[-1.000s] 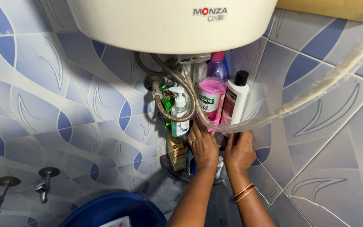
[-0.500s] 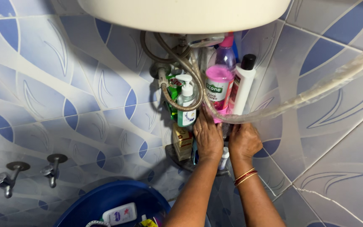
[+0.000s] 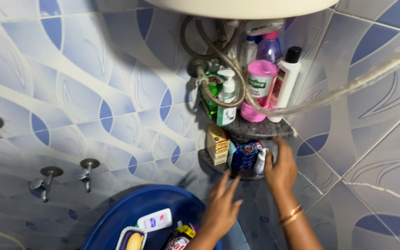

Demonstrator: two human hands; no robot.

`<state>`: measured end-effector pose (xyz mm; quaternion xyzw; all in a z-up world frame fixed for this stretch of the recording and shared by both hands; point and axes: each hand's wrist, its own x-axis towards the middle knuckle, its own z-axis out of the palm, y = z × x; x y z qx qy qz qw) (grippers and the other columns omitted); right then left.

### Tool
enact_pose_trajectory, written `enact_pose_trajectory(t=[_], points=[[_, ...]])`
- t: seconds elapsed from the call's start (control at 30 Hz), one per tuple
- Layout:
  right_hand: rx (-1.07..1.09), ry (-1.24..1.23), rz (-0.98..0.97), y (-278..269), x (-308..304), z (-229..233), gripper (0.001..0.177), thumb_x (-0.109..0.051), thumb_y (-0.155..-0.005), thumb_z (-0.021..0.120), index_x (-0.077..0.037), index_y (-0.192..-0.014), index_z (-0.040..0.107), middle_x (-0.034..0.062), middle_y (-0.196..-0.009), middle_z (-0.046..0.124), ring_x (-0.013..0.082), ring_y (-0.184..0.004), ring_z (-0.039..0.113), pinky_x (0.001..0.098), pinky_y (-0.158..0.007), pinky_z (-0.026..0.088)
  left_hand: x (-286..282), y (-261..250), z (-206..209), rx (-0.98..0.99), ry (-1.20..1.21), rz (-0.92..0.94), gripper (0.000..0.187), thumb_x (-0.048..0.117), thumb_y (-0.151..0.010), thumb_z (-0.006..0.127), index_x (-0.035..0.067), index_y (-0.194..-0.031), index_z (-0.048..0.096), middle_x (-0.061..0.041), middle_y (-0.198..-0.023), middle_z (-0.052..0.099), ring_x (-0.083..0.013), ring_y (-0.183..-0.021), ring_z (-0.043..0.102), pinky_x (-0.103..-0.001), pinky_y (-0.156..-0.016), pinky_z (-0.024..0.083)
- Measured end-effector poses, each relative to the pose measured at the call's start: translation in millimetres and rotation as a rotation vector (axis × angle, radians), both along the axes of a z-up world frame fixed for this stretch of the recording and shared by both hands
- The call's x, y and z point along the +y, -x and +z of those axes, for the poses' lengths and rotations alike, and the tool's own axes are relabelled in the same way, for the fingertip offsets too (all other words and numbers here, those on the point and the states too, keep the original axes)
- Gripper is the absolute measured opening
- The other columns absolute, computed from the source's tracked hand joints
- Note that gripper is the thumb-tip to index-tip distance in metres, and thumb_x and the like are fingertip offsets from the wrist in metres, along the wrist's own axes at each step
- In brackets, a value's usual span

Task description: The person organizes bathroom supplies by moving items from a blue basin to a wall-mounted shelf and a wall-mounted soap dish. They handle soap bars, detergent packets, and a bath sponge, placing them in designated spots.

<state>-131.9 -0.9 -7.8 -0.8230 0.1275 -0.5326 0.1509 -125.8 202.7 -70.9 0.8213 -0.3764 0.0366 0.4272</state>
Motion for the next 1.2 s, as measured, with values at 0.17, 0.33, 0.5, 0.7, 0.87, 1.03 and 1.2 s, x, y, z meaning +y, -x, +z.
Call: enact_pose_trajectory(t=[0.17, 0.33, 0.5, 0.7, 0.87, 1.03, 1.2], points=[[0.368, -0.549, 0.271, 36, 107, -101, 0.036, -0.012, -0.087, 0.07, -0.007, -0.122, 0.065, 0.0161, -0.114, 0.073, 0.0324, -0.105, 0.074, 0.041, -0.087, 0.058, 132, 7, -95, 0.072, -0.085, 0.29, 0.065, 0.018, -0.078, 0.08, 0.018, -0.139, 0.057, -0.016, -0.157, 0.036, -0.0401, -0.139, 0.041, -0.049, -0.113, 0.035], [0.897, -0.55, 0.537, 84, 232, -172, 0.058, -0.016, -0.083, 0.072, -0.019, -0.139, 0.057, 0.0127, -0.137, 0.063, 0.0334, -0.119, 0.065, 0.0386, -0.098, 0.053, 248, 31, -139, 0.277, -0.365, 0.556, 0.069, 0.026, -0.079, 0.08, 0.026, -0.144, 0.057, -0.011, -0.162, 0.033, -0.0358, -0.145, 0.034, -0.048, -0.117, 0.031], [1.249, -0.36, 0.577, 92, 283, -223, 0.081, -0.03, -0.085, 0.077, -0.014, -0.152, 0.034, 0.0178, -0.153, 0.043, 0.0354, -0.138, 0.047, 0.039, -0.112, 0.041, 311, 78, -118, 0.428, -0.641, 0.606, 0.063, 0.033, -0.089, 0.073, 0.025, -0.148, 0.052, -0.005, -0.16, 0.033, -0.0343, -0.149, 0.026, -0.057, -0.12, 0.02], [1.405, -0.113, 0.639, 79, 274, -252, 0.08, -0.034, -0.086, 0.076, -0.016, -0.153, 0.037, 0.014, -0.158, 0.04, 0.0319, -0.144, 0.042, 0.037, -0.119, 0.037, 337, 118, -112, 0.233, -0.557, 0.521, 0.054, 0.029, -0.088, 0.071, 0.015, -0.138, 0.058, -0.011, -0.153, 0.044, -0.0365, -0.146, 0.03, -0.059, -0.12, 0.016], [1.503, -0.065, 0.576, 80, 280, -242, 0.077, -0.034, -0.088, 0.071, -0.027, -0.155, 0.034, 0.0032, -0.164, 0.031, 0.0287, -0.147, 0.037, 0.0377, -0.116, 0.038, 337, 117, -114, 0.314, -0.516, 0.494, 0.05, 0.029, -0.09, 0.068, 0.014, -0.137, 0.059, -0.011, -0.152, 0.046, -0.0367, -0.145, 0.033, -0.059, -0.119, 0.018], [1.477, -0.1, 0.603, 83, 277, -240, 0.08, -0.035, -0.087, 0.073, -0.03, -0.156, 0.032, 0.0015, -0.164, 0.03, 0.0276, -0.148, 0.035, 0.0386, -0.117, 0.036, 339, 117, -108, 0.356, -0.557, 0.454, 0.049, 0.029, -0.09, 0.067, 0.013, -0.136, 0.06, -0.012, -0.151, 0.048, -0.0382, -0.144, 0.034, -0.06, -0.119, 0.018], [1.462, -0.151, 0.596, 84, 278, -236, 0.08, -0.035, -0.085, 0.074, -0.031, -0.155, 0.036, -0.0001, -0.164, 0.032, 0.0259, -0.147, 0.037, 0.0383, -0.118, 0.036, 338, 113, -105, 0.409, -0.656, 0.429, 0.051, 0.031, -0.09, 0.068, 0.013, -0.136, 0.059, -0.013, -0.149, 0.05, -0.038, -0.144, 0.035, -0.06, -0.12, 0.016]])
